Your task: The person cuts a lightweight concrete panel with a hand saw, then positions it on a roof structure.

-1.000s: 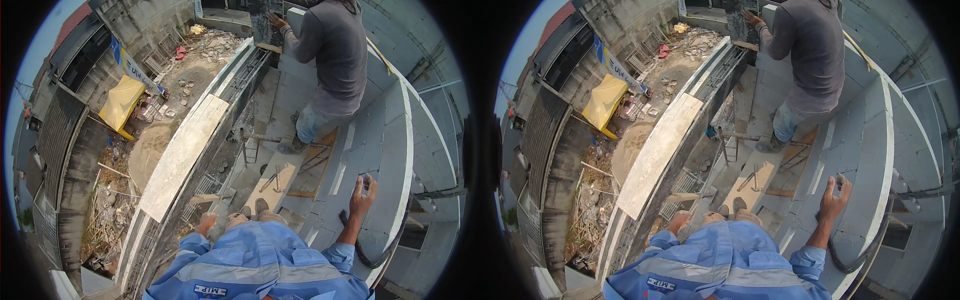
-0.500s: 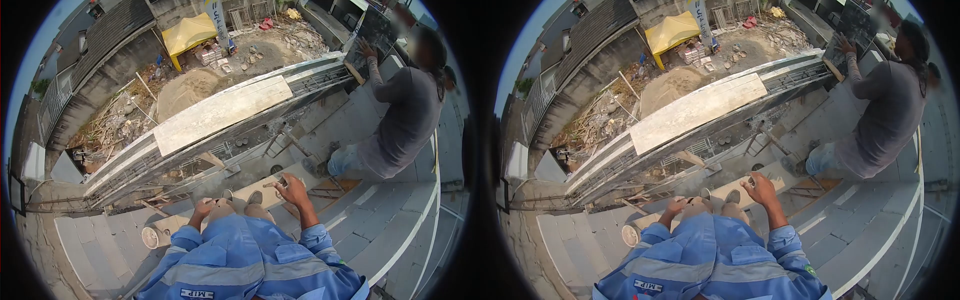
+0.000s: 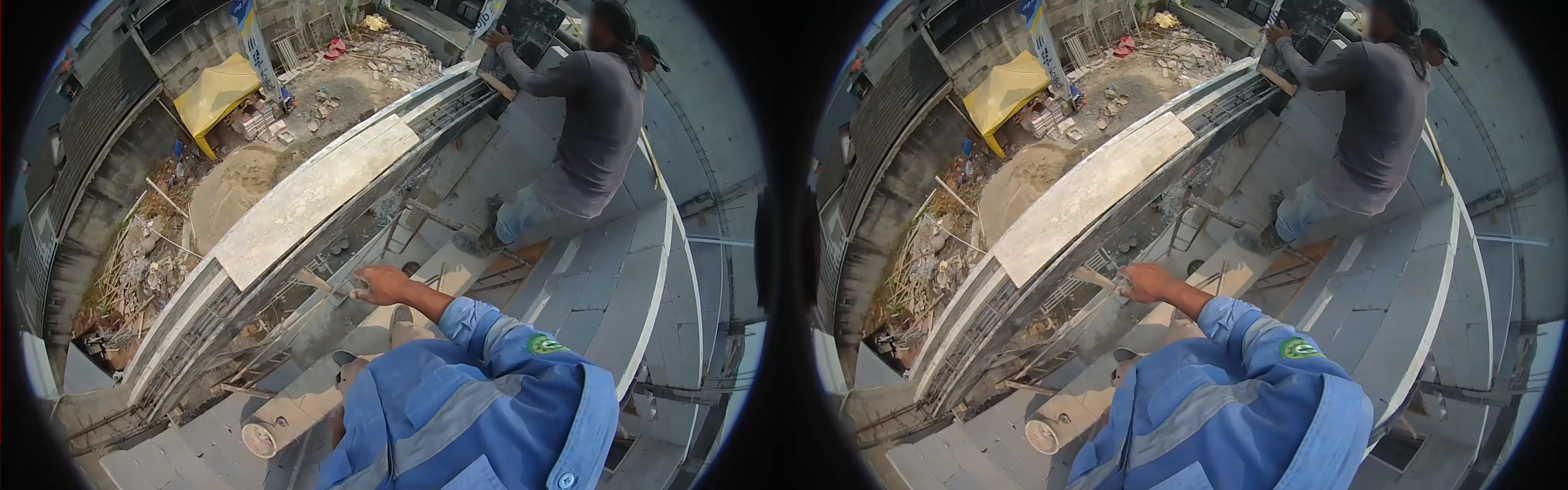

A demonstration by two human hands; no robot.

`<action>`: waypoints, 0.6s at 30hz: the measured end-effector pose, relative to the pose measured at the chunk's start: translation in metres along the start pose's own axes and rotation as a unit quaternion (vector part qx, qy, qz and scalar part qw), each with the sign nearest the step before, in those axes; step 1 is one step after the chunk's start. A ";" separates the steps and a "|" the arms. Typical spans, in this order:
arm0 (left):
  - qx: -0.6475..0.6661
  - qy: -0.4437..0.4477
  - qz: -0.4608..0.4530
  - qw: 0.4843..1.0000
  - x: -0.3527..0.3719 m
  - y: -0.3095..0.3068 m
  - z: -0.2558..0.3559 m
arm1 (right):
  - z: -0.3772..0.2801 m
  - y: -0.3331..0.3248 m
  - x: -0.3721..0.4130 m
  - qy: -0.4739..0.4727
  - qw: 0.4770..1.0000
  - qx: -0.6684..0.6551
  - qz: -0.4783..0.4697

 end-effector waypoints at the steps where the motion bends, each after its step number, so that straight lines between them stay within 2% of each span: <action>1: 0.007 -0.005 0.004 1.000 -0.001 -0.010 -0.005 | -0.017 0.012 -0.001 0.004 1.000 -0.022 -0.016; 5: 0.032 -0.012 0.010 0.999 -0.028 -0.040 0.000 | -0.064 0.082 -0.007 -0.009 0.997 -0.040 -0.064; 7: 0.043 -0.019 0.017 0.999 -0.039 -0.059 0.002 | -0.084 0.120 -0.008 -0.017 0.990 -0.034 -0.138; 10: 0.085 -0.014 0.064 0.994 -0.029 -0.111 0.046 | -0.103 0.148 -0.011 -0.014 0.988 -0.026 -0.153; 11: 0.098 -0.025 0.045 0.994 -0.034 -0.123 0.051 | -0.105 0.153 -0.011 -0.013 0.988 -0.027 -0.152; 14: 0.082 -0.021 0.073 0.994 -0.036 -0.154 0.055 | -0.105 0.164 -0.016 0.008 0.988 -0.023 -0.150; 16: 0.075 -0.024 0.068 0.995 -0.037 -0.163 0.054 | -0.105 0.162 -0.019 0.012 0.994 -0.033 -0.104; 18: 0.071 -0.030 0.066 0.995 -0.037 -0.171 0.045 | -0.107 0.168 -0.020 0.022 0.994 -0.022 -0.107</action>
Point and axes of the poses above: each hand's wrist, its own x-axis away from the middle knuckle, its own y-axis out of the palm, z = x × y, the point moved 9 cm from there along -x, towards the middle knuckle, and after that the axes turned 6 degrees about -z, right-handed, at the moved point
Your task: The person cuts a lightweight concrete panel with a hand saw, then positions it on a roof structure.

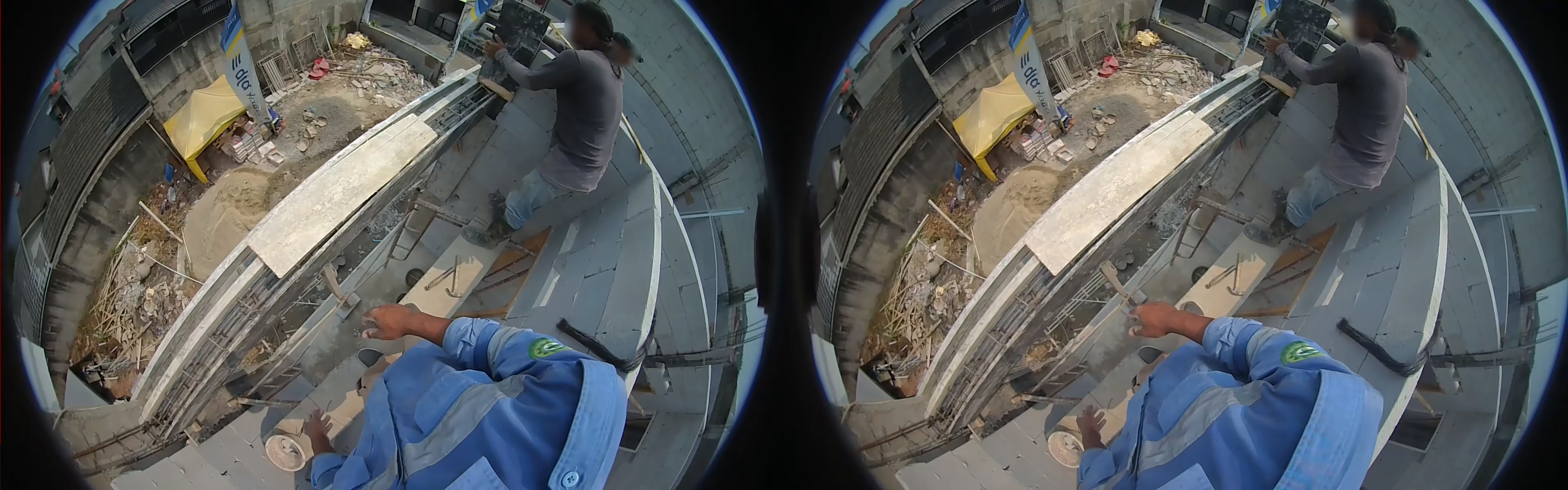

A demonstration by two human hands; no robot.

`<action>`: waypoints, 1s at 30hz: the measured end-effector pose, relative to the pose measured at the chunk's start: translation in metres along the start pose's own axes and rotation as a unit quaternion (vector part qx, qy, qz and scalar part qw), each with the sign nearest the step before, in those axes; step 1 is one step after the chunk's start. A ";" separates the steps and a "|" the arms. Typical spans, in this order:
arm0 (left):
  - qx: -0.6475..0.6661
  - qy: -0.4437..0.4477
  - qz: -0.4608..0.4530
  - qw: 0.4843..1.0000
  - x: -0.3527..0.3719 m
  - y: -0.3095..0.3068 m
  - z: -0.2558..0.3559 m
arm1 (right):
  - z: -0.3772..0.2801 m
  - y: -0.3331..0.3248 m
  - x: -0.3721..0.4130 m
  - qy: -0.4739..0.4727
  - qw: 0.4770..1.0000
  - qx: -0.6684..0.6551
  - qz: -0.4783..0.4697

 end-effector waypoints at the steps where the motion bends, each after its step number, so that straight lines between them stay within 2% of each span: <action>1: 0.009 -0.013 -0.004 1.000 -0.002 0.000 -0.008 | 0.001 0.002 0.000 0.010 1.000 0.010 -0.004; 6: 0.009 -0.024 -0.013 1.000 -0.007 0.014 -0.045 | -0.004 0.008 -0.002 0.019 0.998 0.007 -0.055; 8: 0.021 0.001 -0.018 1.000 -0.007 0.026 -0.056 | -0.004 0.013 -0.004 0.022 0.997 0.006 -0.074; 11: 0.038 -0.004 -0.019 0.999 0.012 0.048 -0.066 | -0.007 0.007 -0.006 0.023 0.998 0.026 -0.057; 13: -0.008 -0.018 0.000 1.000 0.042 0.060 -0.057 | -0.006 0.008 -0.012 -0.001 0.998 0.015 -0.065; 14: -0.009 -0.002 0.015 1.000 0.054 0.064 -0.053 | 0.003 0.011 -0.017 -0.007 0.999 0.010 -0.048; 16: 0.024 0.045 0.048 0.998 0.018 0.054 -0.091 | 0.032 0.024 -0.034 -0.011 1.000 0.016 -0.016; 17: -0.038 0.039 0.063 0.997 0.042 0.056 -0.071 | 0.029 0.020 -0.037 -0.059 0.998 -0.017 -0.004; 18: -0.046 0.053 0.088 0.994 0.035 0.051 -0.082 | 0.052 0.030 -0.043 0.014 0.998 -0.016 -0.065; 19: -0.059 0.051 0.116 0.990 0.059 0.047 -0.069 | 0.062 0.033 -0.045 0.001 0.996 -0.051 -0.079; 20: -0.076 0.048 0.141 0.986 0.091 0.049 -0.041 | 0.080 0.038 -0.042 0.087 0.985 -0.096 -0.118; 22: -0.054 0.008 0.155 0.986 0.134 0.049 -0.018 | 0.179 0.066 -0.051 0.175 0.966 -0.099 -0.162; 23: -0.025 0.001 0.180 0.983 0.132 0.045 -0.038 | 0.217 0.077 -0.059 0.068 0.976 -0.008 -0.205; 25: 0.041 0.038 0.211 0.976 0.107 0.043 -0.075 | 0.279 0.076 -0.047 0.286 0.929 -0.103 -0.211; 28: 0.075 0.014 0.230 0.970 0.121 0.056 -0.110 | 0.242 0.049 -0.048 0.288 0.924 -0.055 -0.246; 30: 0.087 -0.003 0.242 0.966 0.128 0.074 -0.138 | 0.258 0.047 -0.070 0.293 0.923 -0.067 -0.240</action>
Point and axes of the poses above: each hand's wrist, its own x-axis away from the middle knuckle, its own y-axis out of the palm, z = x × y, the point moved 9 cm from there along -x, towards the middle knuckle, and after that the axes turned 6 degrees about -z, right-handed, at the moved point
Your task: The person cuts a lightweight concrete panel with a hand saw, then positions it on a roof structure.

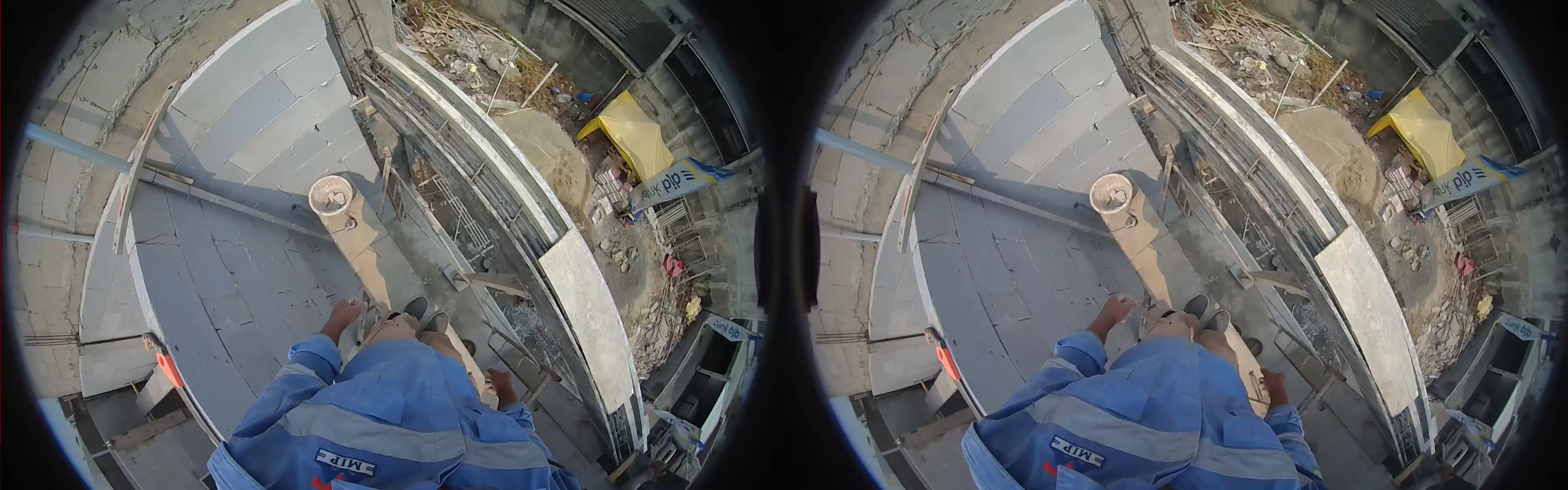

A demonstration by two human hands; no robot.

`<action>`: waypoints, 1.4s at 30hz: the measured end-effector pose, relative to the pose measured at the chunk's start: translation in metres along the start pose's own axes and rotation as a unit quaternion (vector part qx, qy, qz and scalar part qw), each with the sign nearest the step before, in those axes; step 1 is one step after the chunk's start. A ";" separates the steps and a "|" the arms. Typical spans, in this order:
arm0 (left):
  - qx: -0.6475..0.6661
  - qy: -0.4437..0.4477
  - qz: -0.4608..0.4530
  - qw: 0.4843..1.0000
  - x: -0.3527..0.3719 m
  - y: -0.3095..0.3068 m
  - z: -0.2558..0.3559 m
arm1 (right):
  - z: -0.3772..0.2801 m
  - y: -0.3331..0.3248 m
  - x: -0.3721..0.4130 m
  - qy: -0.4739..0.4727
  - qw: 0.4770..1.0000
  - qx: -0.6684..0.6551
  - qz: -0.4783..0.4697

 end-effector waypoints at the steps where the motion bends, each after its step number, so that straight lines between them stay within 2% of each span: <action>1: -0.004 -0.015 0.008 1.000 0.008 0.004 -0.017 | 0.002 -0.006 -0.010 0.002 1.000 -0.009 0.000; 5: -0.001 -0.038 -0.009 0.999 0.054 0.030 -0.056 | -0.079 -0.019 -0.025 -0.041 0.998 0.043 -0.008; 7: 0.085 -0.137 -0.036 0.986 0.086 0.045 -0.071 | -0.111 -0.028 -0.068 -0.069 0.996 0.062 -0.007; 8: 0.092 -0.134 -0.034 0.986 0.086 0.056 -0.090 | -0.163 -0.023 -0.089 -0.280 0.896 0.343 0.030; 9: 0.069 -0.097 -0.013 0.993 0.077 0.063 -0.114 | -0.192 0.005 -0.082 -0.453 0.675 0.579 0.063; 10: 0.045 -0.061 0.009 0.997 0.069 0.065 -0.123 | -0.210 0.007 -0.082 -0.457 0.668 0.584 0.062; 11: 0.053 -0.061 0.013 0.997 0.072 0.062 -0.117 | -0.235 0.008 -0.084 -0.444 0.703 0.551 0.063; 13: 0.180 -0.106 0.019 0.978 0.092 0.056 -0.109 | -0.282 0.019 -0.080 -0.413 0.770 0.484 0.058; 15: 0.177 -0.110 0.026 0.978 0.091 0.046 -0.102 | -0.322 0.042 -0.069 -0.381 0.824 0.417 0.045; 16: 0.170 -0.112 0.036 0.978 0.088 0.036 -0.100 | -0.343 0.064 -0.053 -0.393 0.812 0.431 0.029; 18: 0.202 -0.102 0.062 0.972 0.083 0.015 -0.094 | -0.364 0.087 -0.039 -0.308 0.903 0.298 0.013; 20: 0.211 -0.067 0.097 0.970 0.067 -0.014 -0.088 | -0.366 0.104 -0.113 -0.337 0.861 0.378 0.036; 22: 0.202 -0.061 0.130 0.969 0.057 -0.040 -0.085 | -0.363 0.148 -0.145 -0.418 0.793 0.441 -0.042; 23: 0.197 -0.069 0.141 0.968 0.061 -0.070 -0.076 | -0.376 0.179 -0.114 -0.434 0.715 0.545 -0.053; 24: 0.255 -0.021 0.168 0.952 0.081 -0.107 -0.047 | -0.385 0.221 -0.081 -0.451 0.620 0.639 -0.066; 25: 0.308 0.028 0.203 0.929 0.106 -0.144 -0.020 | -0.396 0.257 -0.076 -0.462 0.589 0.658 -0.087; 26: 0.330 0.013 0.229 0.916 0.121 -0.171 -0.019 | -0.402 0.283 -0.079 -0.459 0.610 0.631 -0.139; 27: 0.322 0.049 0.275 0.904 0.132 -0.200 -0.011 | -0.409 0.301 -0.086 -0.448 0.638 0.599 -0.183; 28: 0.306 0.091 0.308 0.896 0.141 -0.224 0.004 | -0.421 0.324 -0.109 -0.439 0.664 0.571 -0.202; 29: 0.329 0.089 0.336 0.878 0.154 -0.245 0.008 | -0.431 0.336 -0.128 -0.426 0.702 0.532 -0.207; 30: 0.341 0.094 0.350 0.867 0.168 -0.267 0.013 | -0.457 0.355 -0.042 -0.256 0.828 0.467 -0.178; 31: 0.360 0.107 0.369 0.850 0.187 -0.288 0.026 | -0.475 0.374 -0.043 -0.276 0.825 0.461 -0.172; 32: 0.376 0.123 0.380 0.836 0.200 -0.305 0.034 | -0.511 0.399 0.022 -0.408 0.763 0.483 -0.137; 33: 0.361 0.145 0.412 0.824 0.207 -0.318 0.029 | -0.529 0.414 0.030 -0.400 0.755 0.505 -0.122; 34: 0.377 0.150 0.422 0.811 0.212 -0.329 0.021 | -0.538 0.423 0.015 -0.406 0.800 0.405 -0.178; 35: 0.389 0.146 0.438 0.797 0.231 -0.346 0.033 | -0.556 0.430 0.014 -0.424 0.786 0.430 -0.133; 36: 0.404 0.194 0.463 0.765 0.237 -0.357 0.020 | -0.575 0.436 0.038 -0.467 0.752 0.459 -0.081; 37: 0.382 0.178 0.488 0.764 0.246 -0.370 0.016 | -0.590 0.439 0.063 -0.503 0.707 0.496 -0.033; 41: 0.245 0.153 0.611 0.737 0.305 -0.441 0.024 | -0.608 0.435 0.064 -0.496 0.732 0.465 -0.042; 42: 0.201 0.155 0.640 0.725 0.316 -0.459 0.025 | -0.599 0.426 0.043 -0.455 0.764 0.453 -0.057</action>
Point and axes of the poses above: each hand's wrist, its own x-axis away from the middle knuckle, its own y-axis out of the palm, z = x × y, the point moved 9 cm from there along -x, towards the middle knuckle, and after that the axes turned 6 degrees about -z, right-handed, at the moved point
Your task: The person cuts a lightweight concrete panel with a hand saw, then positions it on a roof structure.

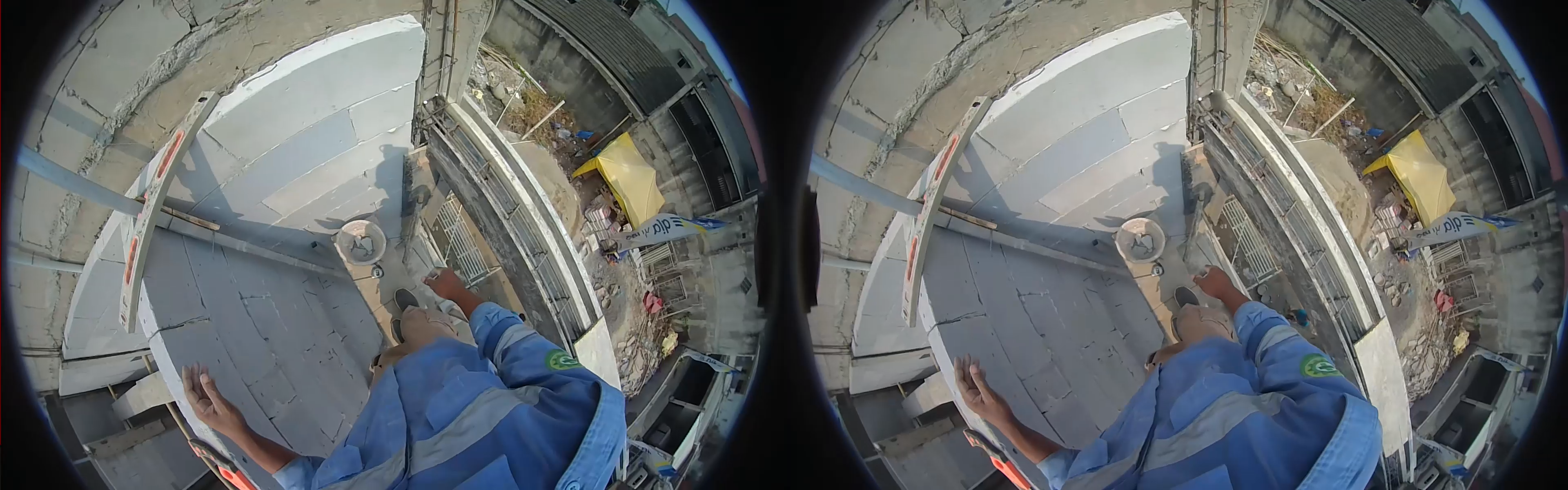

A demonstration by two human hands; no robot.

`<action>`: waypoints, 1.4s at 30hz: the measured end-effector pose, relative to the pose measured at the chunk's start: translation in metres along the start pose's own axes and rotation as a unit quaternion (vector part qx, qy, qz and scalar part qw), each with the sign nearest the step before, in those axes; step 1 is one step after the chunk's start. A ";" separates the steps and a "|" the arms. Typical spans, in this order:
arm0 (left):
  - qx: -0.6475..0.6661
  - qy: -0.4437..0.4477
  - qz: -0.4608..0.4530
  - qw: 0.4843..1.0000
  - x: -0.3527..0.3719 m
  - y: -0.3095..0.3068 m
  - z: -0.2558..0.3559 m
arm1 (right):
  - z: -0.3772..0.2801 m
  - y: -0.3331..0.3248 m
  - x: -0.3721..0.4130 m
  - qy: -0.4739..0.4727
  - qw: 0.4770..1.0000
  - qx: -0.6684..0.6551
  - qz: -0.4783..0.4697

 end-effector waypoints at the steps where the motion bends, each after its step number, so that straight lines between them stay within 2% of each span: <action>1: 0.000 0.003 -0.002 1.000 -0.018 -0.005 -0.004 | 0.023 0.008 0.001 0.039 0.998 -0.032 -0.023; 3: -0.080 0.067 0.071 0.992 -0.047 -0.026 0.002 | 0.041 0.009 0.021 0.075 0.997 0.013 -0.032; 4: -0.081 0.069 0.068 0.992 -0.056 -0.024 0.002 | 0.108 0.032 0.006 0.077 0.996 0.010 -0.032; 5: -0.200 0.027 0.083 0.976 -0.066 -0.022 0.000 | 0.150 0.075 -0.005 0.035 0.985 0.168 -0.006; 6: -0.317 -0.014 0.096 0.944 -0.077 -0.025 -0.004 | 0.154 0.079 0.008 0.018 0.980 0.189 -0.051; 7: -0.364 -0.003 0.113 0.924 -0.088 -0.031 -0.030 | 0.148 0.078 0.024 0.003 0.973 0.210 -0.096; 8: -0.365 0.003 0.108 0.925 -0.091 -0.026 -0.028 | 0.141 0.067 0.034 0.007 0.975 0.203 -0.094; 10: -0.534 -0.040 0.111 0.837 -0.094 -0.014 -0.023 | 0.166 0.052 0.057 0.222 0.963 0.021 -0.153; 13: -0.540 -0.059 0.108 0.832 -0.099 -0.019 -0.030 | 0.169 0.029 0.060 0.279 0.953 -0.049 -0.106; 15: -0.533 -0.081 0.110 0.835 -0.103 -0.024 -0.030 | 0.158 0.012 0.042 0.265 0.958 -0.035 -0.101; 19: -0.570 -0.179 0.103 0.795 -0.108 -0.043 -0.034 | 0.134 -0.022 -0.018 0.231 0.968 -0.014 -0.102; 20: -0.581 -0.211 0.107 0.779 -0.107 -0.049 -0.038 | 0.120 -0.033 -0.038 0.202 0.975 0.001 -0.092; 22: -0.588 -0.221 0.092 0.773 -0.104 -0.048 -0.045 | 0.113 -0.034 -0.073 0.170 0.981 0.022 -0.087; 24: -0.588 -0.231 0.078 0.771 -0.103 -0.044 -0.053 | 0.124 -0.020 -0.135 0.033 0.990 0.133 -0.023; 25: -0.577 -0.231 0.075 0.780 -0.103 -0.045 -0.055 | 0.102 -0.036 -0.136 0.031 0.990 0.138 -0.023; 27: -0.562 -0.233 0.075 0.790 -0.102 -0.046 -0.058 | 0.033 -0.068 -0.126 0.075 0.996 0.031 -0.031; 31: -0.569 -0.219 0.075 0.789 -0.103 -0.047 -0.058 | -0.020 -0.075 -0.119 0.097 0.993 0.048 -0.038; 32: -0.560 -0.224 0.077 0.794 -0.103 -0.047 -0.058 | -0.017 -0.071 -0.121 0.097 0.994 0.047 -0.033; 34: -0.554 -0.221 0.075 0.799 -0.104 -0.048 -0.060 | -0.005 -0.033 -0.129 0.010 0.995 0.068 -0.074; 35: -0.553 -0.222 0.074 0.800 -0.104 -0.049 -0.062 | 0.020 -0.009 -0.135 0.010 0.995 0.067 -0.070; 37: -0.549 -0.226 0.077 0.801 -0.104 -0.052 -0.065 | 0.051 0.043 -0.143 -0.085 0.972 0.189 -0.107; 38: -0.546 -0.233 0.079 0.801 -0.103 -0.054 -0.066 | 0.042 0.039 -0.131 -0.085 0.973 0.188 -0.104; 40: -0.541 -0.244 0.082 0.800 -0.103 -0.056 -0.069 | 0.047 0.024 -0.099 0.063 0.985 0.099 -0.123; 42: -0.537 -0.252 0.083 0.801 -0.103 -0.058 -0.070 | 0.063 0.033 -0.099 0.029 0.986 0.118 -0.110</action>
Point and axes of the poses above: each hand's wrist, its own x-axis away from the middle knuckle, its own y-axis out of the palm, z = x × y, the point moved 9 cm from there along -x, towards the middle knuckle, and after that the axes turned 6 degrees about -z, right-handed, at the moved point
